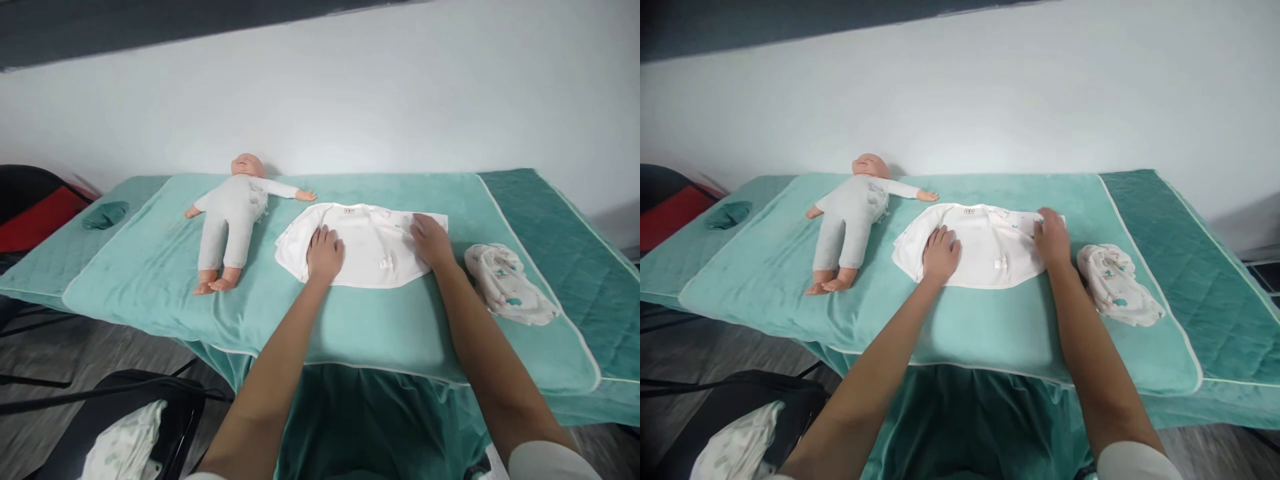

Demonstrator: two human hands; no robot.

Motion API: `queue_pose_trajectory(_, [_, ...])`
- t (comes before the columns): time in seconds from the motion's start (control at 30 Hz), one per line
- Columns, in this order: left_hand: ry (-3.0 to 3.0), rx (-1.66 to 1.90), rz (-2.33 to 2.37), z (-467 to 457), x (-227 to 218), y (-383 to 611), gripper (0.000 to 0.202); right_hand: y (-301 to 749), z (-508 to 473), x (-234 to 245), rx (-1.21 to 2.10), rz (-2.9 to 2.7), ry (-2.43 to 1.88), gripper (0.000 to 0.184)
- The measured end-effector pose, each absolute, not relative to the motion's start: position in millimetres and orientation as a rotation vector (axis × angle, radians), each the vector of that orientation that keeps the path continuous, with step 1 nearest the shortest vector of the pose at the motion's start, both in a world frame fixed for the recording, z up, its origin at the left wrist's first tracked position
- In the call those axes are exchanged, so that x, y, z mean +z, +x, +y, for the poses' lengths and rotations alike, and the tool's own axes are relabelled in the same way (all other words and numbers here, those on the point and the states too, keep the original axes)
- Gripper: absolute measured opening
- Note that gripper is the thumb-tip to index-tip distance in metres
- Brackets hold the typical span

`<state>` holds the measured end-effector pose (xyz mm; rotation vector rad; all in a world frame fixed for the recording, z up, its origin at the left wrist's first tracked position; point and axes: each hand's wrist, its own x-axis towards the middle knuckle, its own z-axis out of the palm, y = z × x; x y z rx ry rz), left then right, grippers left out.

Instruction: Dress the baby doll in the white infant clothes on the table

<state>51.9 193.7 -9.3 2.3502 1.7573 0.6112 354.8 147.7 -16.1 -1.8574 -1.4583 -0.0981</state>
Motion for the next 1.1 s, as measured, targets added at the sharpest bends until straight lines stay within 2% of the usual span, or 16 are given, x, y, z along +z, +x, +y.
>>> queue_pose_trajectory(0.1, [2.354,0.612,1.757,194.0,-9.3,52.2,0.045,345.2,147.3,-16.5,0.071,-1.550,-1.874,0.038])
queue_pose_trajectory(0.23, [2.363,0.622,1.767,194.5,-9.9,52.8,0.044,340.4,149.1,-9.2,0.071,-1.497,-1.865,0.040])
queue_pose_trajectory(0.37, [2.372,0.627,1.770,194.1,-10.3,52.7,0.042,320.7,161.8,1.7,0.097,-1.792,-1.872,0.048])
queue_pose_trajectory(0.47, [2.364,0.629,1.770,193.7,-9.6,52.2,0.043,307.6,180.0,4.4,0.090,-1.783,-2.030,0.033])
queue_pose_trajectory(0.53, [2.358,0.628,1.770,193.7,-9.2,52.2,0.042,307.3,189.8,3.0,0.096,-1.607,-2.118,0.031])
queue_pose_trajectory(0.63, [2.347,0.631,1.772,194.1,-8.8,52.8,0.040,314.2,193.8,-0.4,-0.012,-1.406,-2.081,0.040])
queue_pose_trajectory(0.73, [2.345,0.650,1.782,194.6,-8.9,53.6,0.039,313.1,187.2,-2.8,-0.126,-1.499,-1.914,0.052])
queue_pose_trajectory(0.93, [2.332,0.683,1.772,196.0,-10.7,54.1,0.039,281.8,179.1,-17.1,0.009,-1.987,-1.820,0.057])
queue_pose_trajectory(1.1, [2.285,0.803,1.694,195.8,-11.2,53.3,0.034,280.0,182.0,-25.2,-0.030,-2.028,-1.880,0.056])
